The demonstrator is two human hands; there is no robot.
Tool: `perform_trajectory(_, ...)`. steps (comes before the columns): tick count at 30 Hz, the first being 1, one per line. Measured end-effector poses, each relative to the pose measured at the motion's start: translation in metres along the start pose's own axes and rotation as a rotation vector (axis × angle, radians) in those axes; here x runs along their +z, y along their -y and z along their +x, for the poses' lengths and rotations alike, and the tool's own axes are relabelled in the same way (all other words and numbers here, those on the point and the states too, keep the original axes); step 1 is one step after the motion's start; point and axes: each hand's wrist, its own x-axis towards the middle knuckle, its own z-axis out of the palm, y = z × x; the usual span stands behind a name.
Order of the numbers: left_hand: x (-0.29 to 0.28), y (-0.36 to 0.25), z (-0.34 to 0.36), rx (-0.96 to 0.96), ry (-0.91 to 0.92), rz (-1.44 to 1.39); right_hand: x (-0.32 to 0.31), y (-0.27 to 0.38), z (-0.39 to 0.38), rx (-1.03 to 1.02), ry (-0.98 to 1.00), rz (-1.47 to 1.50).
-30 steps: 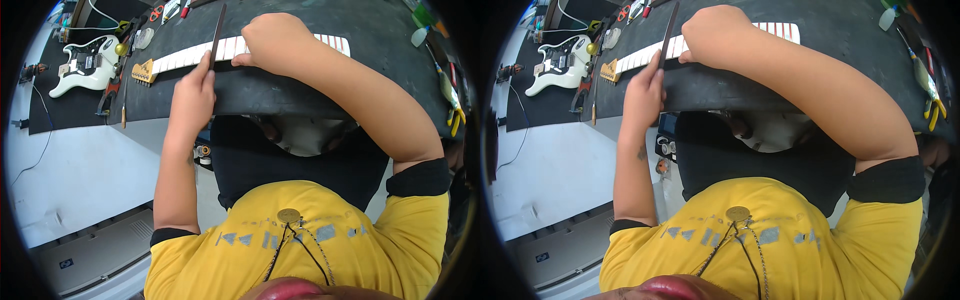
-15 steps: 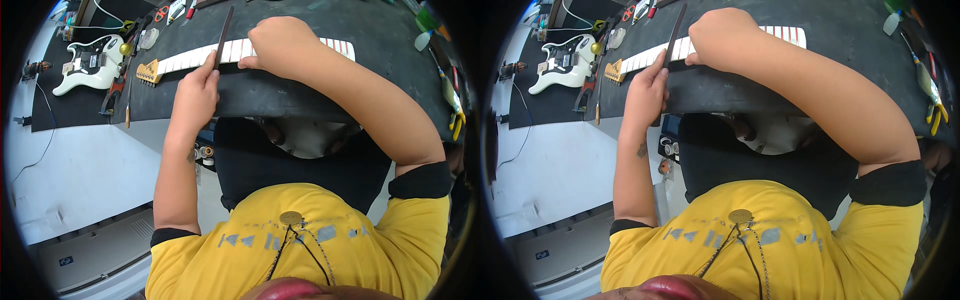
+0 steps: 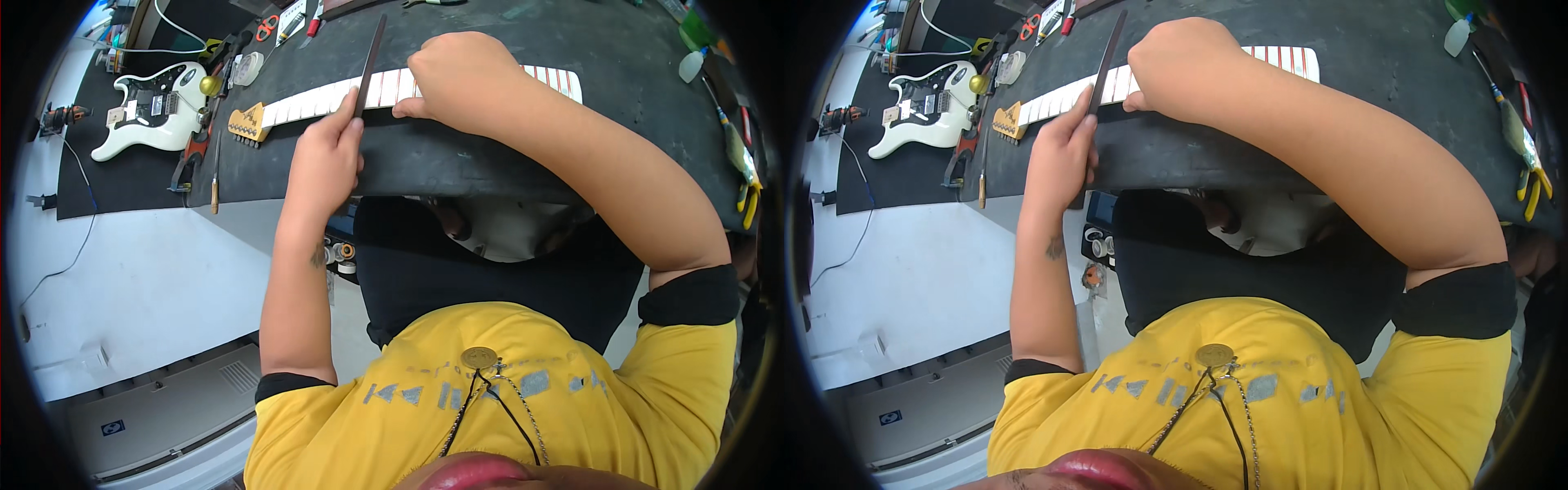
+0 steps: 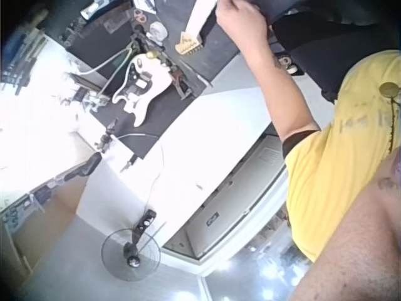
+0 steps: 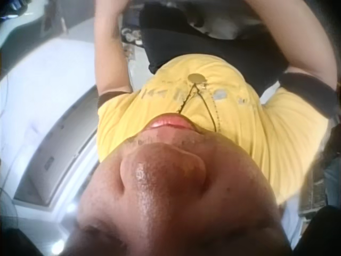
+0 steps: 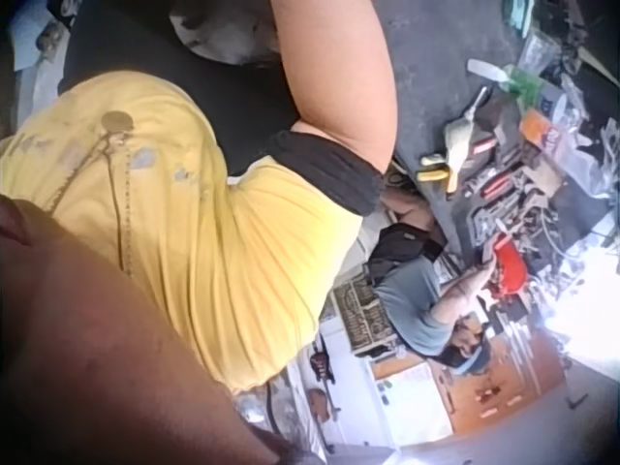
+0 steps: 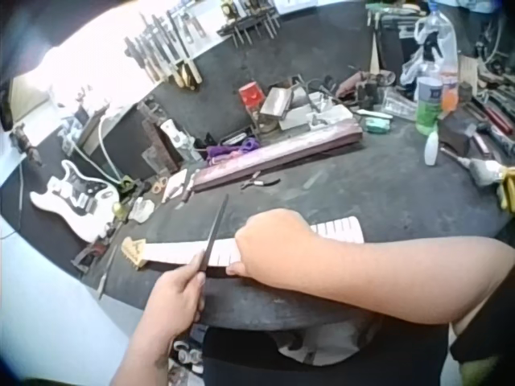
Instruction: The person uses a file to smooth the edges and surface of a guitar fretboard, holding the neck steady with one hand while filing with the other.
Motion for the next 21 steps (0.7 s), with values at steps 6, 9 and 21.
perform_trajectory(6, 0.01, 0.066, -0.097, 0.069, -0.03, 0.005, 0.001, -0.005, -0.006, 0.049, 0.024, 0.011)
perform_trajectory(9, 0.016, 0.076, -0.135, 0.13, -0.079, -0.049, 0.004, 0.0, -0.003, 0.027, 0.034, 0.004)
perform_trajectory(21, 0.012, 0.068, -0.067, 0.142, -0.038, 0.001, -0.002, -0.004, -0.004, 0.048, 0.063, 0.003)
